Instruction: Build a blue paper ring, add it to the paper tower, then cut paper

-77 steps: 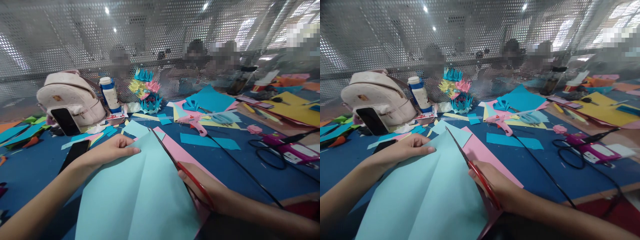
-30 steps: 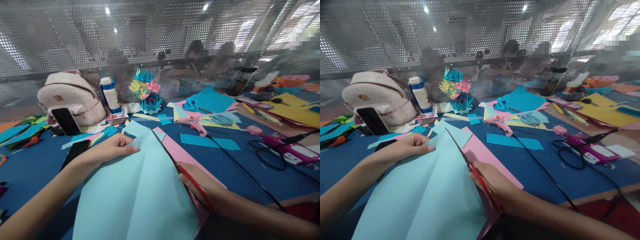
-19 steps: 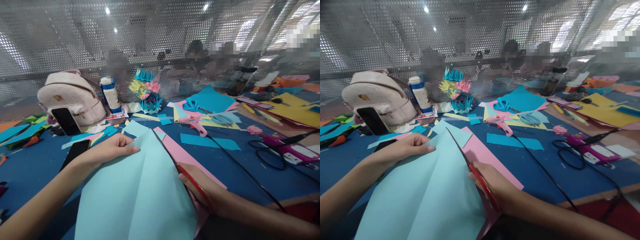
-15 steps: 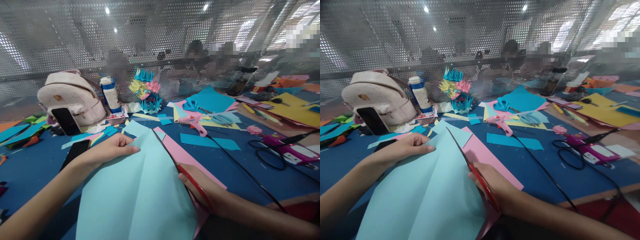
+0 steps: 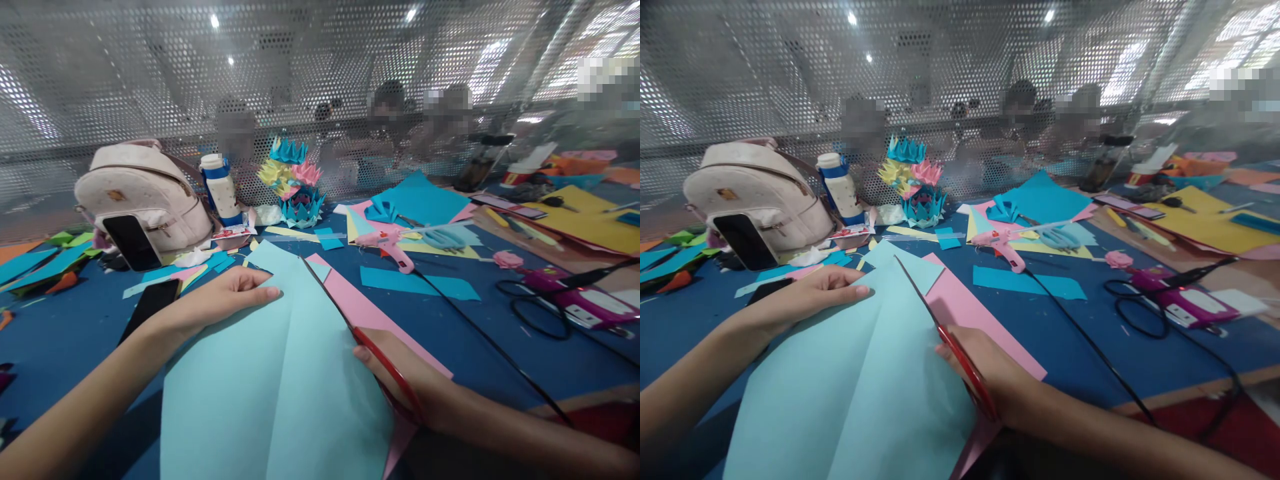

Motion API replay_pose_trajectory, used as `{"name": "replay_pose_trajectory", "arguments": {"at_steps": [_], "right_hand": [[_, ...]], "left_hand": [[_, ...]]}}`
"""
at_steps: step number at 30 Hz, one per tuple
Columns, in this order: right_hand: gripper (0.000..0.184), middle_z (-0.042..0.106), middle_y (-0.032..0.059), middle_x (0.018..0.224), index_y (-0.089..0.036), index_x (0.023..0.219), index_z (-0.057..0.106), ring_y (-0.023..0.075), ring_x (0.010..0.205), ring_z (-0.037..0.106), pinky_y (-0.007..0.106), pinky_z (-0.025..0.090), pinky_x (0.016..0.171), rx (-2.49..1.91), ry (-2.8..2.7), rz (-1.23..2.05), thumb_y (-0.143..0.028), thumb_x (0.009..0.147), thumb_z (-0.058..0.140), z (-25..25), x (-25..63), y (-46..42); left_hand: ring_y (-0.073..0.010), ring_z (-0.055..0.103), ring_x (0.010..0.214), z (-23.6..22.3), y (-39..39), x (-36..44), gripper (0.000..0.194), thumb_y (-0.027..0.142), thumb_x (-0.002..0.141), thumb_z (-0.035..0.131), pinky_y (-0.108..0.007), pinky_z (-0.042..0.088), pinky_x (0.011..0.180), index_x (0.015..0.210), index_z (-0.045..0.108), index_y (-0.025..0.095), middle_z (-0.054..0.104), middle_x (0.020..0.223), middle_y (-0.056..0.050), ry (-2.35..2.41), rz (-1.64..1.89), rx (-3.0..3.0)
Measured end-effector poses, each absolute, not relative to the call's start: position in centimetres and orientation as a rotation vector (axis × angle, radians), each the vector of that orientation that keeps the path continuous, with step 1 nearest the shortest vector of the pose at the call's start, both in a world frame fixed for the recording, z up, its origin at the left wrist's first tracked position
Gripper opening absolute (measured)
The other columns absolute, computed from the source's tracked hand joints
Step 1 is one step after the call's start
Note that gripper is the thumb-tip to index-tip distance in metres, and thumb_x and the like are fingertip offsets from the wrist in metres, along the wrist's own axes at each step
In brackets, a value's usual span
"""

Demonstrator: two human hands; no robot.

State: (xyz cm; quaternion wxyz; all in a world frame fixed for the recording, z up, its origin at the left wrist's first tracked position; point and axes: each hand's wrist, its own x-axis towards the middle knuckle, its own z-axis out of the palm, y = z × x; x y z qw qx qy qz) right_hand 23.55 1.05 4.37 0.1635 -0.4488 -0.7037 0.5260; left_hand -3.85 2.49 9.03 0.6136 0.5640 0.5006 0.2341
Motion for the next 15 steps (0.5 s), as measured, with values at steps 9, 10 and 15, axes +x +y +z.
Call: {"name": "replay_pose_trajectory", "arguments": {"at_steps": [9,10,15], "right_hand": [[0.056,0.071,0.0107,0.095,-0.017,0.081,0.065,0.0268,0.086,0.062,0.034,0.053,0.073,-1.22,-2.08,1.554,-0.07,0.083,0.049,4.0,23.6,1.1],[0.057,0.071,0.0104,0.094,-0.016,0.082,0.065,0.0256,0.084,0.062,0.033,0.053,0.073,-1.187,-2.092,1.544,-0.071,0.084,0.049,3.7,23.7,1.1],[0.063,0.069,0.0099,0.092,-0.015,0.091,0.066,0.0226,0.08,0.061,0.033,0.053,0.074,-1.051,-2.152,1.472,-0.073,0.088,0.042,2.9,24.4,1.3]], "left_hand": [[-0.0053,0.031,0.043,8.6,2.2,-2.6,0.054,0.066,0.086,0.057,-0.015,0.024,0.039,0.065,0.045,0.017,0.037,0.053,0.007,1.238,0.598,1.484],[-0.0052,0.029,0.043,8.6,2.2,-2.5,0.054,0.065,0.087,0.057,-0.015,0.023,0.039,0.064,0.043,0.018,0.035,0.053,0.007,1.237,0.598,1.487],[-0.0051,0.024,0.042,8.7,2.2,-2.5,0.054,0.06,0.088,0.058,-0.016,0.019,0.037,0.061,0.038,0.019,0.031,0.051,0.008,1.182,0.613,1.489]]}}
